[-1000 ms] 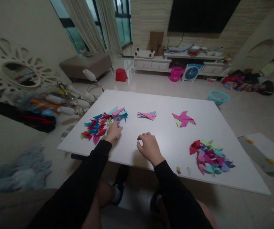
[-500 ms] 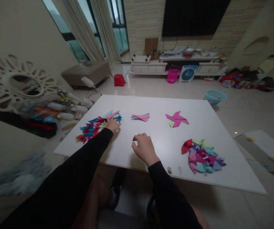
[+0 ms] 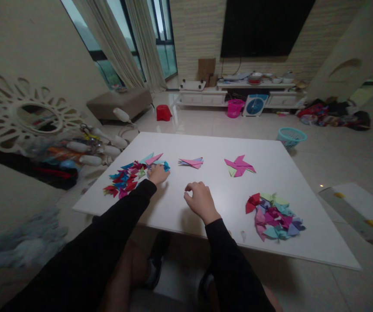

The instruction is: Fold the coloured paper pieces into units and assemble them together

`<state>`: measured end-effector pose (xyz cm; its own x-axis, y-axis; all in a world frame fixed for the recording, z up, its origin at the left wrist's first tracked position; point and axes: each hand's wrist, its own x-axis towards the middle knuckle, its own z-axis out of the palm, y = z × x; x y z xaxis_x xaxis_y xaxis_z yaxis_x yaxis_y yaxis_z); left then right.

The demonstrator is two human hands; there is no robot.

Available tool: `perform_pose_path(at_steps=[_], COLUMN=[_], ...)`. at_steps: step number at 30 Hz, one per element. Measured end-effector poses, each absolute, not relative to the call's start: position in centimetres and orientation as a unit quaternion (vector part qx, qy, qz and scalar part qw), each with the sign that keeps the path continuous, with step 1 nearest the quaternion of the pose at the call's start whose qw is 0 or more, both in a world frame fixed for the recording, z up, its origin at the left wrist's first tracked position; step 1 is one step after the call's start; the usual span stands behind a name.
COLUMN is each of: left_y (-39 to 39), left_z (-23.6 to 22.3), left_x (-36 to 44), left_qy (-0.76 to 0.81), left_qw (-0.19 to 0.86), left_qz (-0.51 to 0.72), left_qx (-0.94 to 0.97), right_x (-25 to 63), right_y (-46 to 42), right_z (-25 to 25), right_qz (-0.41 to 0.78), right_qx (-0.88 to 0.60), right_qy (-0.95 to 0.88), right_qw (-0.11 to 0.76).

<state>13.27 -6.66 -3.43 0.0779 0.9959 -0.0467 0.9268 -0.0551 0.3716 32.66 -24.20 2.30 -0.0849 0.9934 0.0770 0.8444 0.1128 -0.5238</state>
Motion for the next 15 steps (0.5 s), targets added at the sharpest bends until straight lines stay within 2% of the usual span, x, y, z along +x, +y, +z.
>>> perform_pose_path(at_steps=[6, 15], left_y=[-13.6, -20.4], left_z=[-1.3, 3.1], left_x=[14.0, 15.4], left_qy=[0.605, 0.41], left_qw=[0.141, 0.262], left_qz=[0.016, 0.006], left_qx=[0.783, 0.873], right_x=[33.1, 34.4], right_y=[-24.3, -24.7], right_z=[2.1, 0.6], right_qz=[0.17, 0.167], right_qx=[-0.653, -0.679], right_qy=[-0.706, -0.685], right_qw=[0.214, 0.203])
